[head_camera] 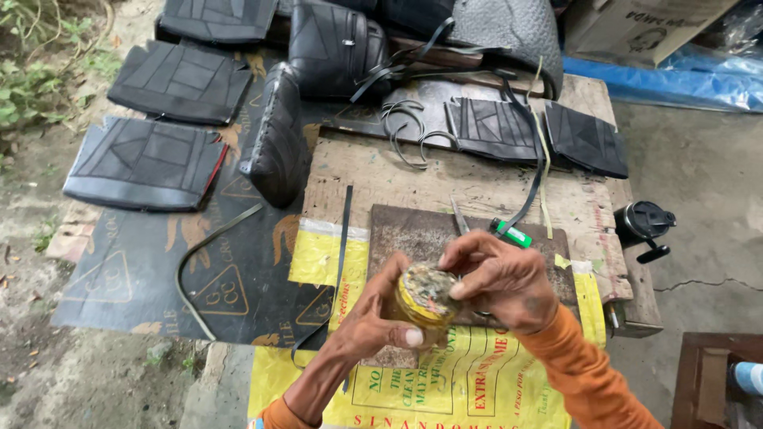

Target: The person assembles black leather wallets by hand, pressing edges together, applying adhesive from a small jar, and inserting a zipper into a wallet shell. The person handles multiple wallet pieces and tools on a cluttered workbench.

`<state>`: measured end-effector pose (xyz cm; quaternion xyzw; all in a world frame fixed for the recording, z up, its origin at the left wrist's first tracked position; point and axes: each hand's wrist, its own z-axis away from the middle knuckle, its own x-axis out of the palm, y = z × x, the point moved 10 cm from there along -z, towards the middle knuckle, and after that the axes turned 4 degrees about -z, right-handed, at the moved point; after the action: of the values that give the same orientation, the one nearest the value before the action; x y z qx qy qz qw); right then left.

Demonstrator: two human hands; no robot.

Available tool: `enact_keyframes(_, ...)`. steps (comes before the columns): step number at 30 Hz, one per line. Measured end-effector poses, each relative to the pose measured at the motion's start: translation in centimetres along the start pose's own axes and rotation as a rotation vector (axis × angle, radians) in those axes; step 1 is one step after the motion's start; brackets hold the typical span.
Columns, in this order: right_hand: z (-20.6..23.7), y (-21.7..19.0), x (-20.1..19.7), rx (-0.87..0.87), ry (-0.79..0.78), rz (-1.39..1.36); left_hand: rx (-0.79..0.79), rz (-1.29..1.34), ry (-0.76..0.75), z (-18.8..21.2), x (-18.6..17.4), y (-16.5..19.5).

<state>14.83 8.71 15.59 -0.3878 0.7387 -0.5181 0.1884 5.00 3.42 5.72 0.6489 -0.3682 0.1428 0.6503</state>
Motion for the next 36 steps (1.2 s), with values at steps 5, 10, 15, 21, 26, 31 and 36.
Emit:
enact_keyframes(5, 2.3, -1.9, -1.5, -0.254, 0.262, 0.635, 0.045, -0.337, 0.157, -0.5, -1.6, 1.1)
enact_keyframes(10, 3.7, -1.9, -2.7, -0.281, 0.338, 0.850, 0.149, -0.108, 0.394, -2.8, -5.7, 1.2)
enact_keyframes(15, 5.5, 2.0, -5.5, -0.108, 0.394, 0.691, 0.240, -0.450, 0.553, -7.2, -12.9, 3.1)
enact_keyframes(21, 8.1, 8.8, -10.7, 0.138, 0.562, 0.281, 0.061, -1.022, 0.612, -15.0, -16.3, -0.2)
enact_keyframes(26, 10.1, 12.8, -14.4, 0.263, 0.691, -0.052, 0.190, -1.137, 0.439, -19.1, -14.4, -2.4)
enact_keyframes(31, 10.2, 14.5, -15.1, 0.223, 0.690, -0.314, 0.336, -1.218, 0.346, -20.3, -12.5, -2.4)
enact_keyframes(36, 8.4, 15.1, -13.1, 0.292, 0.607, -0.390, 0.322, -1.339, 0.380, -19.8, -12.1, -1.7)
